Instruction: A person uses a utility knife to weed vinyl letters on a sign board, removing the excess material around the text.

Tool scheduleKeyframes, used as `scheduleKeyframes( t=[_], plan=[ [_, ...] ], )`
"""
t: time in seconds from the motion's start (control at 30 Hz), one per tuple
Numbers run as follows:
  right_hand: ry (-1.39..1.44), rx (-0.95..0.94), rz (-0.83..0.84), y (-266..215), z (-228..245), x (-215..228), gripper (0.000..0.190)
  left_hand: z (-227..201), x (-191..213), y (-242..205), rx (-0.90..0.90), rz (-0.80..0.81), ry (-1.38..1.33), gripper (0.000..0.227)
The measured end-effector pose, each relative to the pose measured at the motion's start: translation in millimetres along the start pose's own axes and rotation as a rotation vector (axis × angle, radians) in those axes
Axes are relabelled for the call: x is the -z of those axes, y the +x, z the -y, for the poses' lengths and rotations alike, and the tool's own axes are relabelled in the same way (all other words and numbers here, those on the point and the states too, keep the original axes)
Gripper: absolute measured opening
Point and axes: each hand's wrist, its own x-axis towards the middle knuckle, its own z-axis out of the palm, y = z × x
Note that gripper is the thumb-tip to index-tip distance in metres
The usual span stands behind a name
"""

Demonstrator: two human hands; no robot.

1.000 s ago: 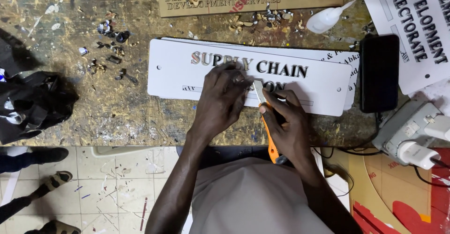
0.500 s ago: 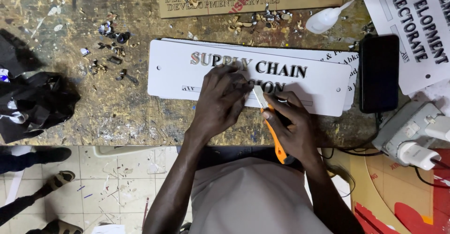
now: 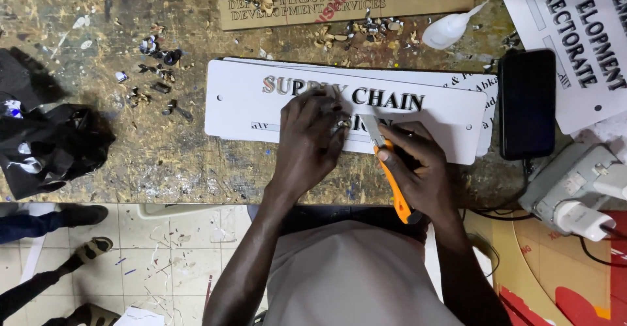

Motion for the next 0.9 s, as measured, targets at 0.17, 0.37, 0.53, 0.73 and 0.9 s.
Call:
scheduleKeyframes(
  t=[0.17, 0.37, 0.53, 0.73, 0.9],
  plan=[
    [-0.016, 0.025, 0.011, 3, 3, 2, 0.043, -2, -5, 0, 0.042, -0.023, -0.032, 0.016],
    [0.05, 0.009, 0.016, 3, -1, 2, 0.042, -1, -4, 1, 0.084, -0.016, -0.07, 0.011],
    [0.155, -0.019, 0.024, 0, -9, 3, 0.041, 2, 1, -1, 0.066, 0.032, -0.101, 0.018],
    [0.108, -0.016, 0.022, -1, -11, 3, 0.044, -2, 16, 6, 0.075, 0.044, -0.198, 0.011],
    [0.165, -0.018, 0.033, -1, -12, 4, 0.043, 3, 20, 6, 0.079, 0.005, -0.185, 0.006]
  ],
)
